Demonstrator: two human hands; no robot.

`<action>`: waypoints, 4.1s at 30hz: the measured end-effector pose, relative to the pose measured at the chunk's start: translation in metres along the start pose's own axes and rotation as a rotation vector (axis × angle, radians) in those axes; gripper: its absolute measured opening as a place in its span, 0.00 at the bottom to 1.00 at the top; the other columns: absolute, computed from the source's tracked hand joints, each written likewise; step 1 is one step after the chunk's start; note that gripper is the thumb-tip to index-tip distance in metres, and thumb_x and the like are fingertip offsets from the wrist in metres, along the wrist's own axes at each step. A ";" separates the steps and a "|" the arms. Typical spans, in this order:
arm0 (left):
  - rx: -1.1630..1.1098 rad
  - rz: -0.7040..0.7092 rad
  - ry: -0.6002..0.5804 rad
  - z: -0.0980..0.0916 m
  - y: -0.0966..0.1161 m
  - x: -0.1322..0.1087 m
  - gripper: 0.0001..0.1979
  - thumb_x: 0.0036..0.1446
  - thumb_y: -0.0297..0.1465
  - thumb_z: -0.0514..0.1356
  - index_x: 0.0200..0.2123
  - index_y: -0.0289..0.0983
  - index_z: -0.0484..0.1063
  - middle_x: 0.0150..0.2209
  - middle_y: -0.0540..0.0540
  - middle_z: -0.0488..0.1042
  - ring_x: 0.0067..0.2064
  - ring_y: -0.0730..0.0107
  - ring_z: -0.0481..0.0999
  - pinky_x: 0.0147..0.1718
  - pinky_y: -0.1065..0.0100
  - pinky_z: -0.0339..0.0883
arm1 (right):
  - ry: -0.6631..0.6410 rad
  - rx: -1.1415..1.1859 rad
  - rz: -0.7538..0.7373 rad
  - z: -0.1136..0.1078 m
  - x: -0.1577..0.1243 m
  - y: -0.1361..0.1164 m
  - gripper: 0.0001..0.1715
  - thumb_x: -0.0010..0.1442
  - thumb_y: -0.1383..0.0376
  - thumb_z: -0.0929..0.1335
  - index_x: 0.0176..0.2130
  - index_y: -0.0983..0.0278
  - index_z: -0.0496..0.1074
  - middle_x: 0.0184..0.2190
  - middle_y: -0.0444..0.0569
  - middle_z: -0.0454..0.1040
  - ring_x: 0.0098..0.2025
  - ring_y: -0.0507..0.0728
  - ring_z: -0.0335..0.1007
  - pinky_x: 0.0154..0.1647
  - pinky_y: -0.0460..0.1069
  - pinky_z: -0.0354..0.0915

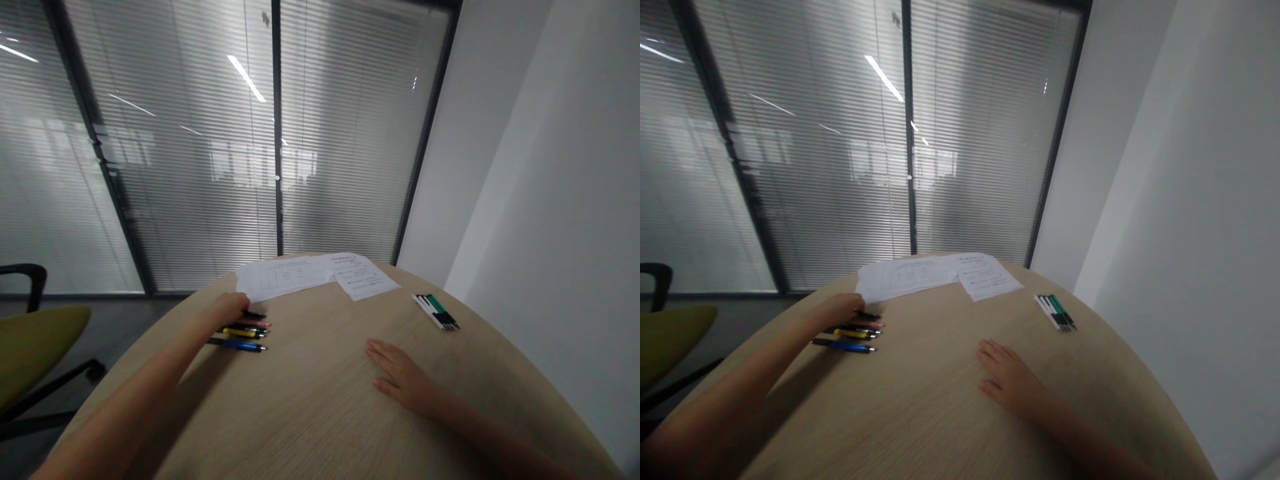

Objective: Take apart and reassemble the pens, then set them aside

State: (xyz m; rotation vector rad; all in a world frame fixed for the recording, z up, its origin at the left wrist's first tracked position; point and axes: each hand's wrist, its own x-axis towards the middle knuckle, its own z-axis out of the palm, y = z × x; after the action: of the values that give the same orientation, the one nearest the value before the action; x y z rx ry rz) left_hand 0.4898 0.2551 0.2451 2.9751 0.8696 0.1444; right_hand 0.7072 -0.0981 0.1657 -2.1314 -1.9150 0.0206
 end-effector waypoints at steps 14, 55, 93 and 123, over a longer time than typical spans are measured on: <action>-0.071 0.119 0.164 -0.037 0.068 -0.006 0.10 0.51 0.34 0.51 0.34 0.36 0.66 0.33 0.45 0.73 0.34 0.65 0.71 0.33 0.68 0.62 | 0.020 -0.003 -0.007 0.000 0.000 0.000 0.30 0.56 0.55 0.58 0.56 0.65 0.55 0.57 0.54 0.53 0.58 0.58 0.46 0.56 0.56 0.46; -1.582 0.032 -0.139 0.042 0.195 -0.058 0.12 0.39 0.34 0.63 0.24 0.33 0.67 0.18 0.51 0.70 0.22 0.76 0.65 0.24 0.73 0.57 | 0.076 0.856 0.242 -0.002 0.001 -0.008 0.24 0.56 0.51 0.56 0.25 0.64 0.69 0.22 0.46 0.70 0.24 0.51 0.62 0.28 0.47 0.57; -0.592 0.592 0.222 0.051 0.190 -0.075 0.12 0.55 0.34 0.52 0.37 0.37 0.73 0.30 0.41 0.76 0.32 0.65 0.73 0.33 0.68 0.61 | 0.276 1.346 0.577 -0.011 0.000 -0.006 0.22 0.45 0.50 0.66 0.19 0.63 0.55 0.11 0.35 0.55 0.12 0.44 0.45 0.13 0.43 0.40; -1.512 0.169 -0.567 0.052 0.192 -0.059 0.18 0.45 0.45 0.58 0.23 0.34 0.62 0.19 0.48 0.73 0.15 0.78 0.65 0.15 0.75 0.54 | 0.540 0.936 0.468 -0.028 -0.010 -0.030 0.17 0.52 0.53 0.60 0.38 0.61 0.65 0.18 0.39 0.51 0.20 0.50 0.48 0.20 0.45 0.47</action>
State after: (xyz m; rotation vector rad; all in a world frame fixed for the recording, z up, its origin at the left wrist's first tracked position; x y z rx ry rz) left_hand 0.5482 0.0612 0.2010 1.4973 0.1853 -0.0442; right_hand 0.6822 -0.1109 0.1970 -1.6185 -0.8084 0.3255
